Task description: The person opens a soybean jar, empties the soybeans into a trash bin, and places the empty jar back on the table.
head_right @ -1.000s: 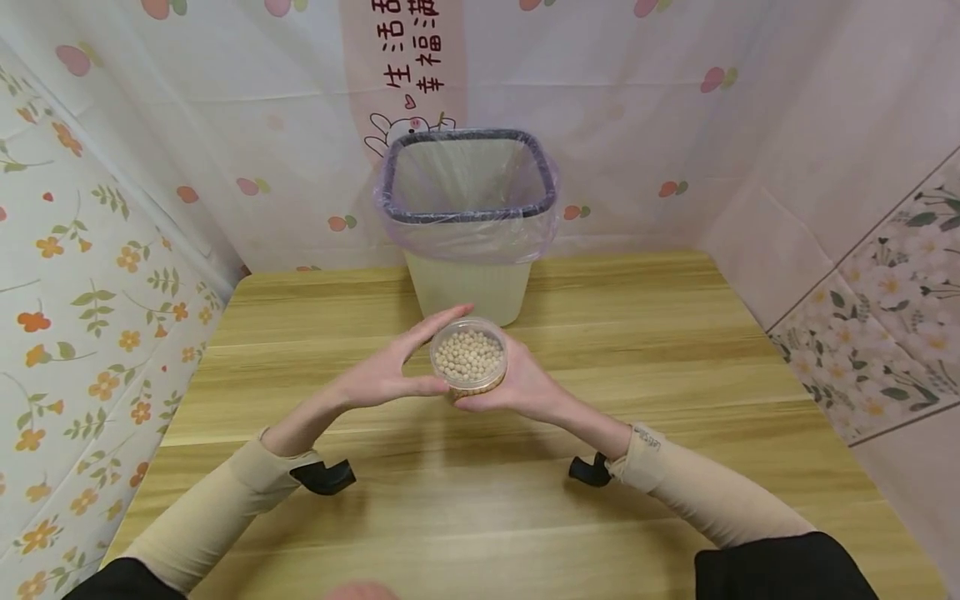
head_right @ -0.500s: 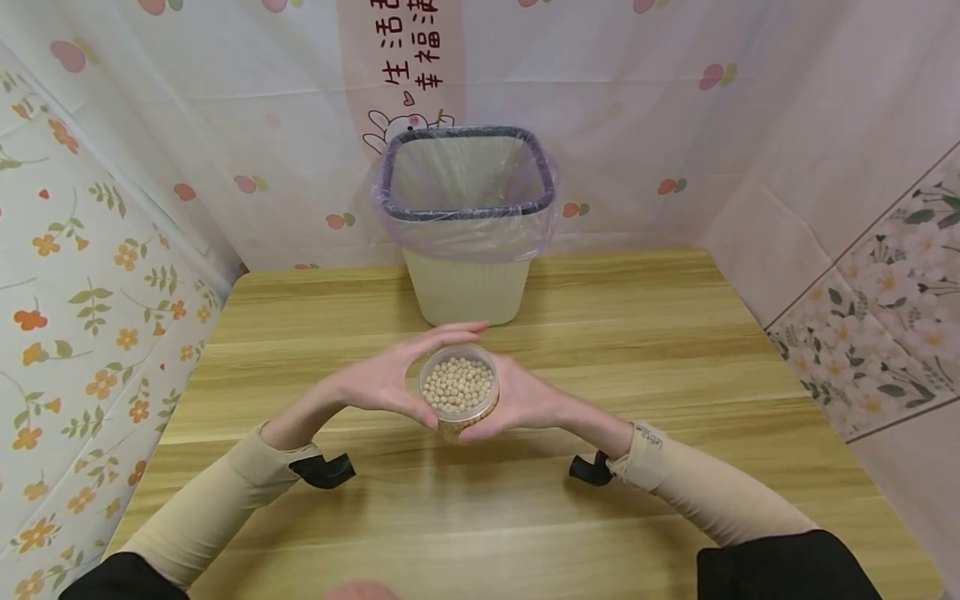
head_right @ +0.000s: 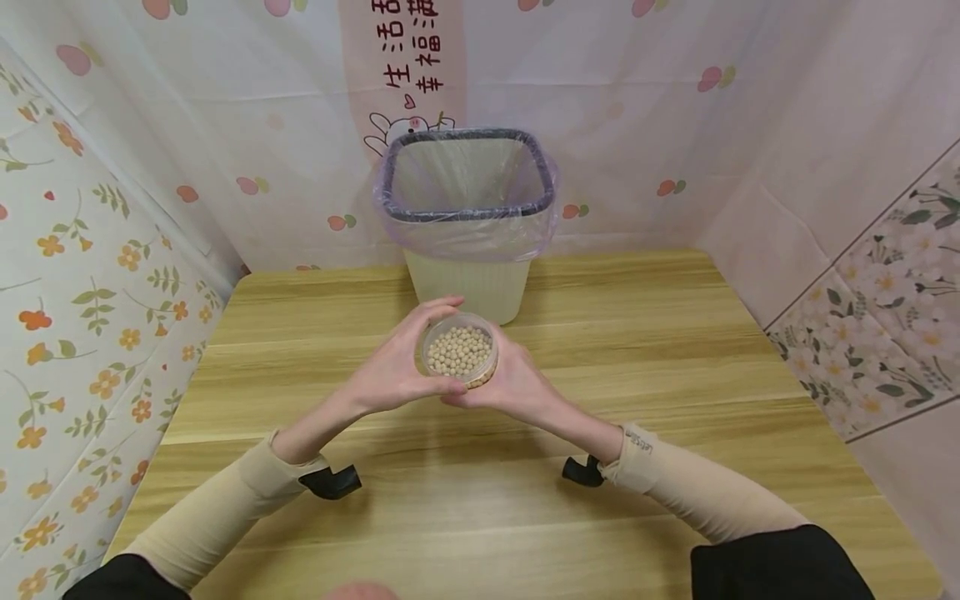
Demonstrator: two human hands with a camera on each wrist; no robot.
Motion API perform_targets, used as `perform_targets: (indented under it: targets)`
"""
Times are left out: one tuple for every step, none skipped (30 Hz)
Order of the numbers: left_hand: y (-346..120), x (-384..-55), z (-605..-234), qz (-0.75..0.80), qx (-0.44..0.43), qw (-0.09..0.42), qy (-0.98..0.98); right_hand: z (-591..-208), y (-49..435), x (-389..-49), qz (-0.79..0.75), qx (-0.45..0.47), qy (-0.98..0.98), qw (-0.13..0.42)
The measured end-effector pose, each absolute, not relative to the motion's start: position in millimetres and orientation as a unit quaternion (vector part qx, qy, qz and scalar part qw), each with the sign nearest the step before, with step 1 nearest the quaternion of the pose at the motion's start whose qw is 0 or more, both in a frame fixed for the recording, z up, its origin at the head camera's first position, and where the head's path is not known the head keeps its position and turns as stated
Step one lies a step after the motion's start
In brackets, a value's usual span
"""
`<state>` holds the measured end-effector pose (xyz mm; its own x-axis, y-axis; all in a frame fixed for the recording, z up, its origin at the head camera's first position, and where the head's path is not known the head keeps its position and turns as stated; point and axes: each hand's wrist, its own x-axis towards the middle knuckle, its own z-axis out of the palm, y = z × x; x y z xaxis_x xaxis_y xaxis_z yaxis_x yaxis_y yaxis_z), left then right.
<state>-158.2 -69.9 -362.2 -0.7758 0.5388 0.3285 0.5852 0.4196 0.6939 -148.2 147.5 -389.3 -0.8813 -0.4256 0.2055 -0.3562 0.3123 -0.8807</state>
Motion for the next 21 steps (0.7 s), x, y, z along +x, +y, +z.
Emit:
perform_targets:
  targets:
    - [-69.0, -157.5, -361.9, -0.418, -0.328, 0.031, -0.847, -389.4, 147.3, -148.1, -0.534, -0.237, 0.811, 0.029]
    - [-68.5, -157.0, -361.5, -0.411, -0.324, 0.031, -0.852, -389.2, 147.4, -148.1, -0.534, -0.237, 0.811, 0.028]
    - [-68.6, -156.6, -360.8, -0.403, -0.323, 0.028, -0.856, -389.0, 147.6, -148.3, -0.537, -0.238, 0.809, 0.029]
    - [-69.5, -156.2, -359.4, -0.398, -0.325, 0.019, -0.858, -388.7, 148.0, -148.9, -0.542, -0.24, 0.804, 0.032]
    - [-71.2, -156.5, -358.2, -0.396, -0.33, 0.006, -0.857, -388.2, 148.6, -149.3, -0.55, -0.242, 0.799, 0.038]
    - [-73.7, -157.3, -356.9, -0.395, -0.336, -0.01, -0.855, -388.0, 149.3, -150.1, -0.557, -0.245, 0.793, 0.044]
    - [-76.9, -158.5, -355.7, -0.397, -0.346, -0.024, -0.85, -388.0, 150.2, -150.5, -0.564, -0.247, 0.786, 0.051]
    - [-80.8, -160.0, -354.4, -0.403, -0.357, -0.037, -0.842, -388.0, 151.1, -151.1, -0.57, -0.25, 0.78, 0.059]
    - [-84.9, -162.2, -353.2, -0.412, -0.368, -0.048, -0.832, -388.4, 152.1, -152.0, -0.576, -0.252, 0.775, 0.066]
    - [-89.1, -164.6, -352.2, -0.423, -0.377, -0.055, -0.822, -388.3, 152.7, -152.3, -0.579, -0.253, 0.772, 0.073]
    - [-92.9, -167.4, -351.7, -0.436, -0.386, -0.057, -0.811, -388.2, 153.3, -152.6, -0.58, -0.255, 0.77, 0.077]
    - [-96.3, -170.0, -351.2, -0.448, -0.393, -0.055, -0.802, -388.0, 153.8, -152.8, -0.579, -0.258, 0.769, 0.081]
    - [-98.9, -172.4, -350.8, -0.457, -0.398, -0.048, -0.794, -387.6, 154.4, -152.8, -0.579, -0.26, 0.768, 0.085]
    - [-100.7, -174.6, -350.6, -0.464, -0.401, -0.043, -0.789, -387.2, 154.9, -152.9, -0.576, -0.264, 0.768, 0.089]
    - [-101.7, -176.2, -350.4, -0.468, -0.4, -0.038, -0.787, -386.9, 155.6, -152.9, -0.574, -0.266, 0.769, 0.093]
    - [-101.8, -177.4, -350.0, -0.472, -0.4, -0.036, -0.785, -386.2, 155.9, -152.5, -0.57, -0.269, 0.77, 0.097]
    - [-101.5, -177.9, -349.7, -0.471, -0.4, -0.035, -0.785, -385.8, 156.4, -152.4, -0.564, -0.274, 0.773, 0.099]
    - [-100.7, -178.1, -349.4, -0.468, -0.401, -0.039, -0.787, -385.6, 156.9, -152.4, -0.558, -0.281, 0.774, 0.102]
    - [-99.5, -177.9, -349.0, -0.464, -0.402, -0.047, -0.788, -385.4, 157.3, -152.1, -0.553, -0.288, 0.775, 0.107]
    - [-98.2, -177.2, -348.6, -0.457, -0.405, -0.058, -0.79, -385.1, 157.5, -151.8, -0.545, -0.297, 0.776, 0.11]
    - [-96.7, -176.4, -348.2, -0.451, -0.41, -0.073, -0.789, -385.1, 157.6, -151.4, -0.541, -0.304, 0.776, 0.114]
